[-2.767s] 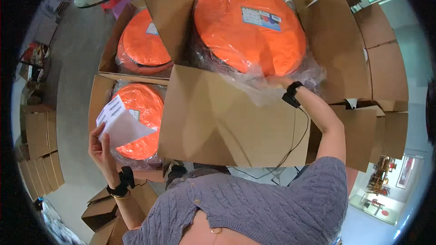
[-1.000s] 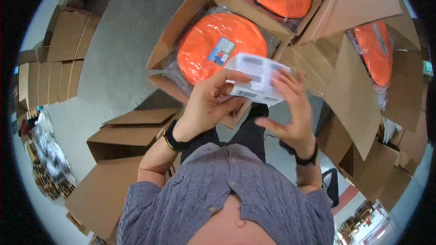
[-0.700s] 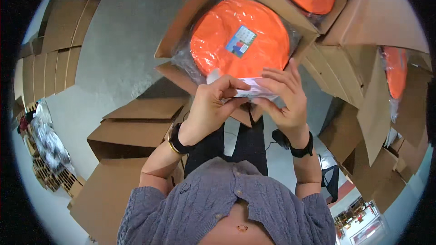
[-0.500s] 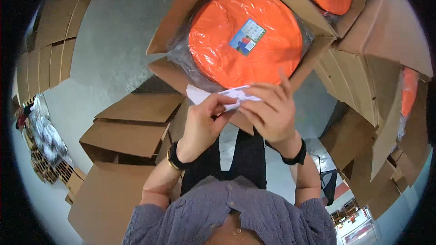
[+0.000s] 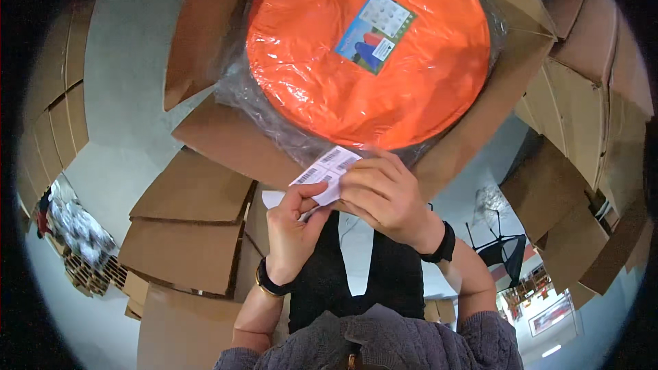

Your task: Packaging circular orange products into cardboard boxes and applying identification labels.

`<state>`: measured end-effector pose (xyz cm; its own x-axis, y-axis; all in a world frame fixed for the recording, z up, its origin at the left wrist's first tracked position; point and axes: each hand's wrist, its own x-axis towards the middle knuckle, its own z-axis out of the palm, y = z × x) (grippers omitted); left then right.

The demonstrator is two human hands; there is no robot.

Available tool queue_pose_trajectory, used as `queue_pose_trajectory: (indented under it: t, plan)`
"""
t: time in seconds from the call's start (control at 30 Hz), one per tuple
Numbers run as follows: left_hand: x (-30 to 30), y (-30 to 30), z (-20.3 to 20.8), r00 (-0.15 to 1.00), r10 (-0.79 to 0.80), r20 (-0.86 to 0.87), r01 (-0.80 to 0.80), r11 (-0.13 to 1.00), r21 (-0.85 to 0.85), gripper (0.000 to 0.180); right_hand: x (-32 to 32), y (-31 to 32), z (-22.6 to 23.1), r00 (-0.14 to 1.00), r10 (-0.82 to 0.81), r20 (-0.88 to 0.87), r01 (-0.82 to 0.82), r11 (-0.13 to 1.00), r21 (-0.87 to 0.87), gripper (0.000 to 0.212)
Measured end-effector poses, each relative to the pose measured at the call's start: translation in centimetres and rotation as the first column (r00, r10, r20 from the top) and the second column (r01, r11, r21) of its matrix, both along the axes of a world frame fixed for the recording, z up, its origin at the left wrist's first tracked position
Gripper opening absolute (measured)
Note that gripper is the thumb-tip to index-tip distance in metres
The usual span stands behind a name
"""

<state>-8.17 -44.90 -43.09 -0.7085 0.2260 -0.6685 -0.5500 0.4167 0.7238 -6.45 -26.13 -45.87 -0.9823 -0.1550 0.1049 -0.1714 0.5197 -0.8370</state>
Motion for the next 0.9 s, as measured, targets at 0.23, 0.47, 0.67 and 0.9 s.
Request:
queue_pose_trajectory:
  t: [0.23, 0.47, 0.67, 0.9]
  plan:
    - [-0.9, -4.2, -1.3, 0.993, 0.091, 0.077, -0.094, 0.995, 0.042, 0.071, -2.2, 4.3, -11.4, 0.445, -0.461, 0.767, 0.882, 0.374, -0.287, 0.014]
    - [-0.9, -5.4, -1.5, 0.981, 0.121, 0.152, -0.128, 0.991, 0.039, 0.062, -3.1, 0.1, -22.0, 0.137, -0.455, 0.880, 0.989, 0.019, -0.144, 0.018]
    - [-1.8, -5.8, -1.6, 0.967, 0.177, 0.183, -0.184, 0.983, 0.024, 0.062, -3.8, -0.5, -23.3, 0.088, -0.455, 0.886, 0.993, -0.025, -0.112, 0.019]
    - [-2.2, -5.7, -1.4, 0.974, 0.162, 0.157, -0.171, 0.984, 0.046, 0.061, -4.6, 0.5, -23.6, -0.003, -0.448, 0.894, 0.985, 0.155, 0.081, 0.025]
